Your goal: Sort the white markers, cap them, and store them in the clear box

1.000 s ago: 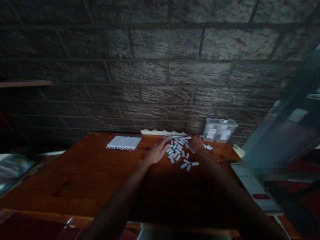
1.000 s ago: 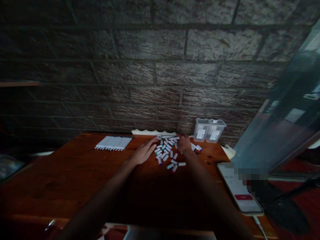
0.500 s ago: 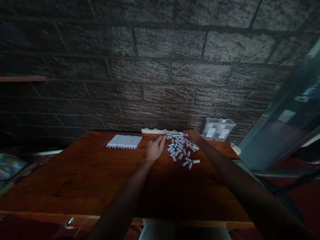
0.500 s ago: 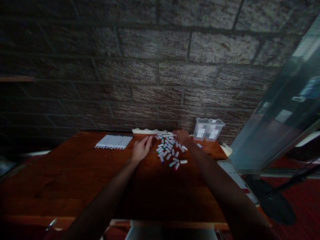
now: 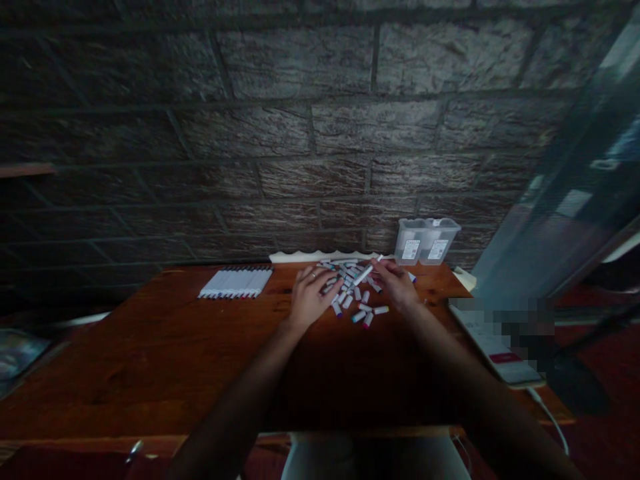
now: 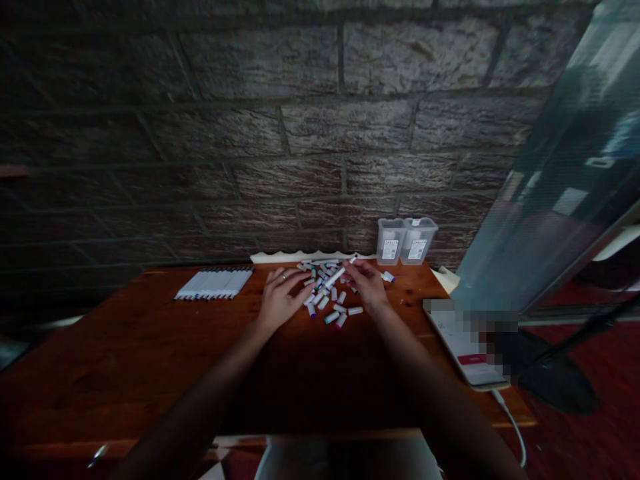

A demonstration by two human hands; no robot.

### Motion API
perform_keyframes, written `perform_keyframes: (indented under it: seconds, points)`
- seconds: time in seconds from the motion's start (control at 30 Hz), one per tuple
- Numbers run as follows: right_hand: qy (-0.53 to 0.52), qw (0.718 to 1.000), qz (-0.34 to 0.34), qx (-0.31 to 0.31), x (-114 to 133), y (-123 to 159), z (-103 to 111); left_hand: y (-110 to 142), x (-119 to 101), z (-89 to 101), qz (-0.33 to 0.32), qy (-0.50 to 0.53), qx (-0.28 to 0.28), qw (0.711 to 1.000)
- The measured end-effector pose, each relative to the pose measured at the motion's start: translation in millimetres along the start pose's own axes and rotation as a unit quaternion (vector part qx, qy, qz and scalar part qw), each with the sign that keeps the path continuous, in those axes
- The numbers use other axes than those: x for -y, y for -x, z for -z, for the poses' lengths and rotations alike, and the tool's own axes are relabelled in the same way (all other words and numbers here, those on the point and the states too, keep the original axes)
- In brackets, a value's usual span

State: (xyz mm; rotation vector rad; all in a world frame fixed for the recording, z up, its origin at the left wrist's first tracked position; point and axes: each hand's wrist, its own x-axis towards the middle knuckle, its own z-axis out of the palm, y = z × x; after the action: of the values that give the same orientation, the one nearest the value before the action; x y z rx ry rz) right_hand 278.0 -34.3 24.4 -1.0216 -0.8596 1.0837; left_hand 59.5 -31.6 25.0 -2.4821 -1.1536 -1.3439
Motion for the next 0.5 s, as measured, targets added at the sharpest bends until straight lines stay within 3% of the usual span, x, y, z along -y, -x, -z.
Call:
perform_keyframes:
  seconds: [0.27,0.5]
  points:
    - [0.003,0.999,-0.047,-0.021,-2,10,-14,2,-9,-2.9,-0.019,-0.039,0.047,0.998]
    - [0.027,0.999,-0.043,-0.017,-6,15,-20,3,-11,-7.5,-0.027,-0.045,0.080,0.995]
